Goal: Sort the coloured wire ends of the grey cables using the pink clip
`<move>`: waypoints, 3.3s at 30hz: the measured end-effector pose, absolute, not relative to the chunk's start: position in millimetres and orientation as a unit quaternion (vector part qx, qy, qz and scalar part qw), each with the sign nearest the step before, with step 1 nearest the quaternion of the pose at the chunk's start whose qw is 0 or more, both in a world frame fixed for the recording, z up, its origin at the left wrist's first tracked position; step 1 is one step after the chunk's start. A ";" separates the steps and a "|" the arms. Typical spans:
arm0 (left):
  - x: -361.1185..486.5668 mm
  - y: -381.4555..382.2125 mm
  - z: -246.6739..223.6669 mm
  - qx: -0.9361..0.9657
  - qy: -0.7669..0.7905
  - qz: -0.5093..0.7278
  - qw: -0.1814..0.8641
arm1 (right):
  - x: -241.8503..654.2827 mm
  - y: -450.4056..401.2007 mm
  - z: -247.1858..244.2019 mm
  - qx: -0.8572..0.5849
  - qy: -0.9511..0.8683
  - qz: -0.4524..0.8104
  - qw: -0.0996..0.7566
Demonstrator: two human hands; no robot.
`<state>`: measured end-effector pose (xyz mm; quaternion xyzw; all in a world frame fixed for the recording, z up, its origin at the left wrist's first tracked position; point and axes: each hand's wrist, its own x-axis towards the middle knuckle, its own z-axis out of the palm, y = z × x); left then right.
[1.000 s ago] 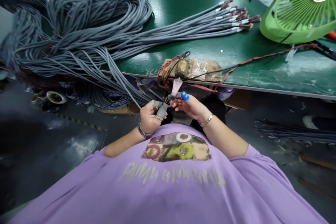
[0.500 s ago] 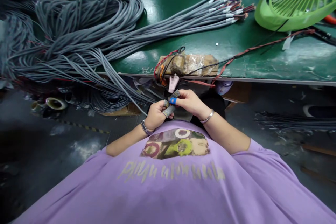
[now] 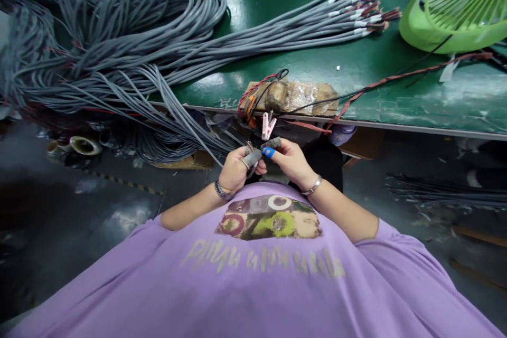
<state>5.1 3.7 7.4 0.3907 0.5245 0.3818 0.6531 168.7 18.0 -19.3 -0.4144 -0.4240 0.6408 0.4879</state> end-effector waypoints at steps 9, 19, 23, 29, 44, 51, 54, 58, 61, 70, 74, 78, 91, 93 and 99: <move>-4.0 1.9 8.7 0.468 0.497 0.347 0.643 | 158.2 25.4 0.8 -0.406 -0.435 0.669 0.446; 0.8 -2.8 2.6 0.315 0.512 0.485 0.635 | 150.3 26.9 -9.5 -0.447 -0.387 0.660 0.463; 1.2 -2.8 2.4 0.308 0.518 0.486 0.633 | 148.9 25.8 -6.5 -0.440 -0.393 0.662 0.463; 1.2 -5.1 -0.6 0.349 0.513 0.462 0.634 | 146.4 27.9 0.6 -0.423 -0.433 0.662 0.442; 2.1 -3.6 3.5 0.312 0.521 0.494 0.622 | 157.1 21.0 -7.2 -0.405 -0.263 0.731 0.482; 4.4 -3.5 2.3 0.329 0.521 0.486 0.620 | 155.6 16.3 -6.1 -0.420 -0.368 0.684 0.470; 3.2 -3.7 1.3 0.340 0.518 0.493 0.611 | 155.8 18.4 -7.0 -0.412 -0.337 0.705 0.469; -0.7 -4.1 6.9 0.365 0.495 0.495 0.614 | 162.2 27.0 -11.3 -0.394 -0.242 0.760 0.457; -2.2 -2.9 15.8 0.384 0.469 0.468 0.643 | 166.8 37.4 -8.4 -0.383 -0.236 0.778 0.439; 4.5 12.6 26.5 0.388 0.451 0.376 0.711 | 157.7 49.7 3.4 -0.443 -0.395 0.604 0.531; 6.2 15.7 25.8 0.394 0.450 0.366 0.713 | 150.6 52.7 -0.4 -0.431 -0.348 0.659 0.508; 7.0 17.5 25.7 0.394 0.444 0.371 0.714 | 147.3 56.6 4.4 -0.395 -0.249 0.734 0.493; 7.9 17.5 20.1 0.392 0.442 0.362 0.721 | 144.7 57.2 8.3 -0.364 -0.177 0.753 0.519; 7.7 17.3 19.1 0.394 0.441 0.364 0.719 | 144.4 56.5 9.7 -0.369 -0.159 0.758 0.514; 5.5 15.1 17.5 0.412 0.438 0.374 0.706 | 146.5 53.0 13.3 -0.337 -0.155 0.789 0.491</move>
